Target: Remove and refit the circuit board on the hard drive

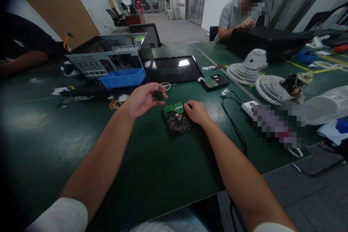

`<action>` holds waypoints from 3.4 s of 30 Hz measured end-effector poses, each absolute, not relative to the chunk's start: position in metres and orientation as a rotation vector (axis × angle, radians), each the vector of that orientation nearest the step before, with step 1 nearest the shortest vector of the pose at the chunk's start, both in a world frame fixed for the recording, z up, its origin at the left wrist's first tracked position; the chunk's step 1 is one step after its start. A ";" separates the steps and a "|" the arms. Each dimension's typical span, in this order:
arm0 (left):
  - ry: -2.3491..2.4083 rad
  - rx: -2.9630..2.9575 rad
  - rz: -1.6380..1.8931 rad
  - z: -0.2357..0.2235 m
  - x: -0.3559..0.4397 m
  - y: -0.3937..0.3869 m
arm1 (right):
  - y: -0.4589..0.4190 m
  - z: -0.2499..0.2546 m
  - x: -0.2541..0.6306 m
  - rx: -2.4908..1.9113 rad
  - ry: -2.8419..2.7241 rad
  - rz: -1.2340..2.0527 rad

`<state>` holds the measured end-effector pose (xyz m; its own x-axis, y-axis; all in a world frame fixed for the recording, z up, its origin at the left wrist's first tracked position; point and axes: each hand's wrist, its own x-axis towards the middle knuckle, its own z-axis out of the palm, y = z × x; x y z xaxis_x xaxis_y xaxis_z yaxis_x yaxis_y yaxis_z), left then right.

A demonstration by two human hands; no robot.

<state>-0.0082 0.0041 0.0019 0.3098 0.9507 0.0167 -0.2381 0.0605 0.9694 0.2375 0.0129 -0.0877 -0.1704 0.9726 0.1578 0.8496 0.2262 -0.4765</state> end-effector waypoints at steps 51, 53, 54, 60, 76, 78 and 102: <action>0.896 1.230 1.063 0.001 -0.006 0.005 | 0.013 -0.088 0.238 -1.680 -2.091 0.399; 0.898 1.207 1.066 0.000 -0.005 0.005 | 0.013 -0.088 0.238 -1.678 -2.094 0.395; 0.900 1.201 1.068 0.000 -0.005 0.005 | 0.013 -0.088 0.238 -1.680 -2.095 0.391; 0.907 1.290 1.077 0.002 -0.006 0.005 | 0.014 -0.088 0.239 -1.677 -2.094 0.385; 0.979 1.318 1.117 0.000 -0.008 0.009 | 0.014 -0.089 0.239 -1.665 -2.092 0.384; 0.929 1.295 1.101 -0.001 -0.007 0.008 | 0.014 -0.089 0.238 -1.666 -2.090 0.391; 0.837 1.285 1.174 -0.002 -0.008 0.009 | 0.013 -0.087 0.238 -1.668 -2.096 0.379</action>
